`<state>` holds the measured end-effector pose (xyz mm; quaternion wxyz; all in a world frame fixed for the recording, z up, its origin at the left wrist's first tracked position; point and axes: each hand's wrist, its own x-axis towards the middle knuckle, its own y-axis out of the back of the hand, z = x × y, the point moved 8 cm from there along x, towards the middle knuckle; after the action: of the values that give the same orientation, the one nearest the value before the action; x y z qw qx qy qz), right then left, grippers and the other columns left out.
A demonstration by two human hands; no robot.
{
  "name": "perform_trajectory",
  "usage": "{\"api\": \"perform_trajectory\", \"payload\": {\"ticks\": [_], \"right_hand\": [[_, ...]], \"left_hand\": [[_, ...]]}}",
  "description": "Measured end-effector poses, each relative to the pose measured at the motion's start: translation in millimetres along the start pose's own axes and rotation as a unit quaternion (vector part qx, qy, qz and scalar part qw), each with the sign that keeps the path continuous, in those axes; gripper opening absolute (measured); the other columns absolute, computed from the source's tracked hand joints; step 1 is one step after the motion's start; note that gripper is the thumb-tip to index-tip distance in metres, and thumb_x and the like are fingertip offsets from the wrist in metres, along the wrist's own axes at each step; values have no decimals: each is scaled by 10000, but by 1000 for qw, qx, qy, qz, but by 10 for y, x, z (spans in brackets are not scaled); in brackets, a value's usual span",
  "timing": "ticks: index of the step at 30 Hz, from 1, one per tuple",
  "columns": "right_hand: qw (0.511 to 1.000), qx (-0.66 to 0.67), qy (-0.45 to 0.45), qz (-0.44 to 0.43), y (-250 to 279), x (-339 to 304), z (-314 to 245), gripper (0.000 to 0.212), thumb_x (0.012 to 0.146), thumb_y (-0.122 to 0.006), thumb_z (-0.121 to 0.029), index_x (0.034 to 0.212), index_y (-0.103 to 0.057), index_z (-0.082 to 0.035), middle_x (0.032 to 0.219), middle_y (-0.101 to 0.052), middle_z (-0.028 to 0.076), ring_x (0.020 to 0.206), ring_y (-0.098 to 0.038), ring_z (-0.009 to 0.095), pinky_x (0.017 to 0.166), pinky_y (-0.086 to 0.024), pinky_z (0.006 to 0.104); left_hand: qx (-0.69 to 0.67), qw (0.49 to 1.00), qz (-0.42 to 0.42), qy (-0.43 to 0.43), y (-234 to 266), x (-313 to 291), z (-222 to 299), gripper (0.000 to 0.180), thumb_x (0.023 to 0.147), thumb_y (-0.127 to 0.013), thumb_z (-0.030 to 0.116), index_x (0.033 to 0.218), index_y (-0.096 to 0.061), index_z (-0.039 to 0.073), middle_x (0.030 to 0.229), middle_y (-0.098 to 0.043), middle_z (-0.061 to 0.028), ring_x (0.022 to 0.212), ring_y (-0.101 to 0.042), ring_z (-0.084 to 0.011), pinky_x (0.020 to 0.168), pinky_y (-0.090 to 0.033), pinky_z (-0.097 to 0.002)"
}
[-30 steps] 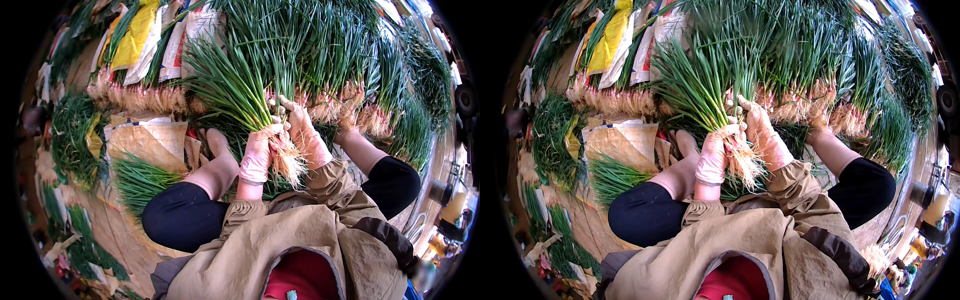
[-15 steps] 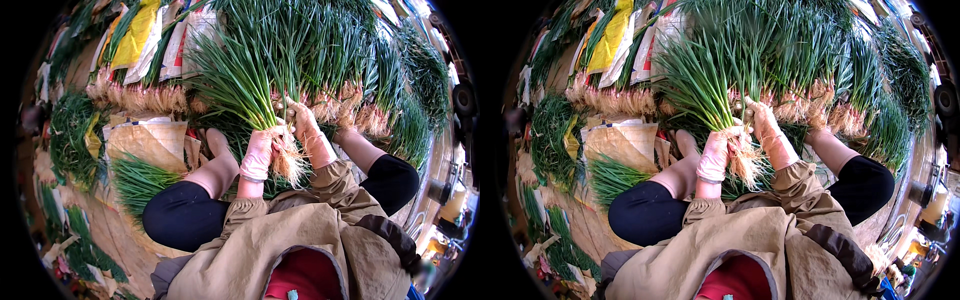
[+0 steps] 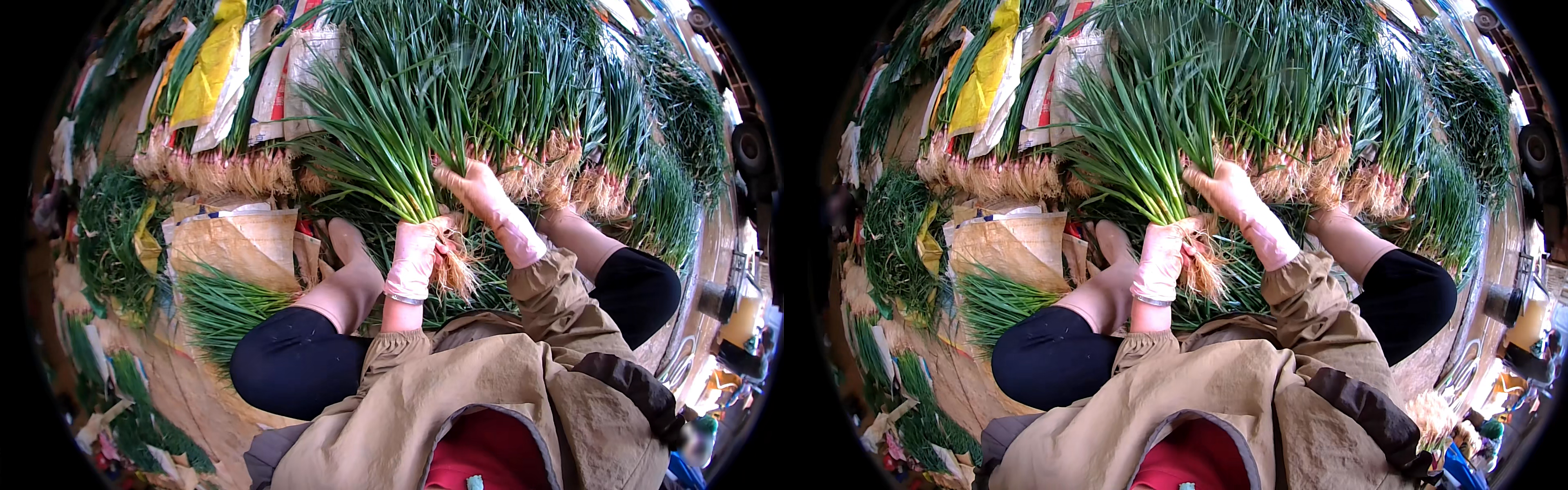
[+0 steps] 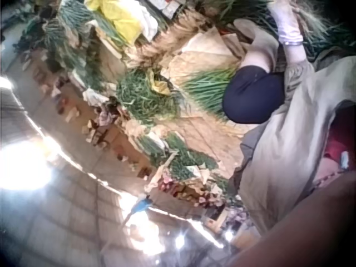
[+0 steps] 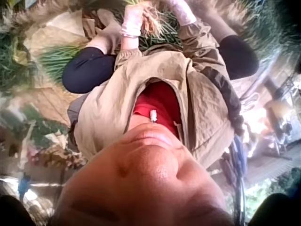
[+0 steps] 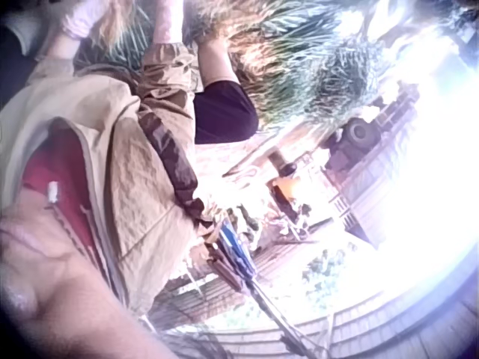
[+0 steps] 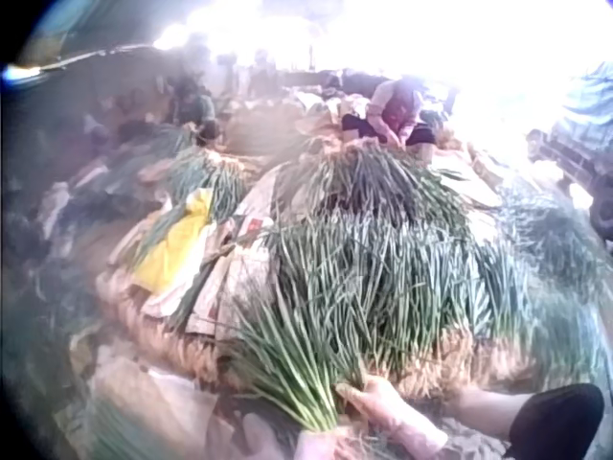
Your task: The person peels the outer layers of scallions by hand while sitting on the floor, gathering them into a bundle.
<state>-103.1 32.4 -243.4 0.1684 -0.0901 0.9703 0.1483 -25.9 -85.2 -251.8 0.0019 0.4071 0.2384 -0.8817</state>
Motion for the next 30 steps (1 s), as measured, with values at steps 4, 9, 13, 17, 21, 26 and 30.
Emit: {"api": "perform_trajectory", "payload": {"ticks": [4, 9, 13, 17, 21, 26, 30], "right_hand": [[964, 231, -83, 97, 388, 329, 58, 300, 881, -562, -335, 983, -603, -56, 795, -624, 31, 590, -533, 102, 562, -468, 243], [989, 20, -134, -56, -21, 50, -158, 351, 845, -624, -346, 1043, -610, -57, 839, -636, 50, 611, -526, 113, 556, -455, 269], [993, 88, 55, 54, 347, 112, 110, 313, 876, -573, -282, 1054, -589, -25, 769, -610, 26, 713, -542, 131, 643, -438, 303], [962, -140, 17, 234, 2355, -17, 343, 200, 887, -489, -167, 1003, -606, -53, 859, -642, 82, 664, -578, 131, 550, -483, 304], [892, -285, -124, 328, 4535, -1324, 405, 227, 881, -494, -173, 1035, -597, -42, 927, -646, 106, 752, -601, 138, 636, -493, 297], [869, -402, -177, 227, 3468, -682, 38, 348, 880, -510, -273, 1136, -567, -44, 999, -644, 125, 848, -620, 178, 741, -495, 299], [880, -462, -13, 107, 1124, 259, -259, 441, 833, -555, -460, 1047, -587, -76, 933, -630, 155, 870, -621, 265, 771, -480, 372]], "left_hand": [[-60, 997, -3, -39, 120, 68, -15, 134, 772, -638, 13, 892, -579, 6, 740, -631, -104, 405, -514, -119, 322, -351, -183], [-5, 999, 13, -29, 107, 88, -53, 107, 766, -642, 16, 869, -617, 2, 718, -629, -92, 418, -502, -102, 350, -364, -187], [-36, 998, -14, -55, -18, 81, -140, 132, 775, -651, 44, 893, -599, 16, 662, -566, -26, 445, -463, -61, 374, -349, -168], [-71, 994, -49, -62, 91, 103, 78, 189, 737, -625, 14, 908, -547, 24, 870, -636, -160, 612, -625, -196, 455, -476, -213], [-62, 989, -60, -116, -69, 3, 198, 150, 715, -599, 1, 861, -571, 19, 803, -646, -133, 541, -597, -138, 387, -380, -171], [-51, 993, -21, -101, 177, 28, 307, 132, 707, -590, -15, 838, -578, -3, 787, -639, -134, 527, -584, -134, 379, -383, -174], [-65, 991, -11, -119, 305, 28, 392, 135, 681, -586, -26, 816, -595, -21, 698, -625, -116, 471, -538, -110, 368, -377, -175]]}}
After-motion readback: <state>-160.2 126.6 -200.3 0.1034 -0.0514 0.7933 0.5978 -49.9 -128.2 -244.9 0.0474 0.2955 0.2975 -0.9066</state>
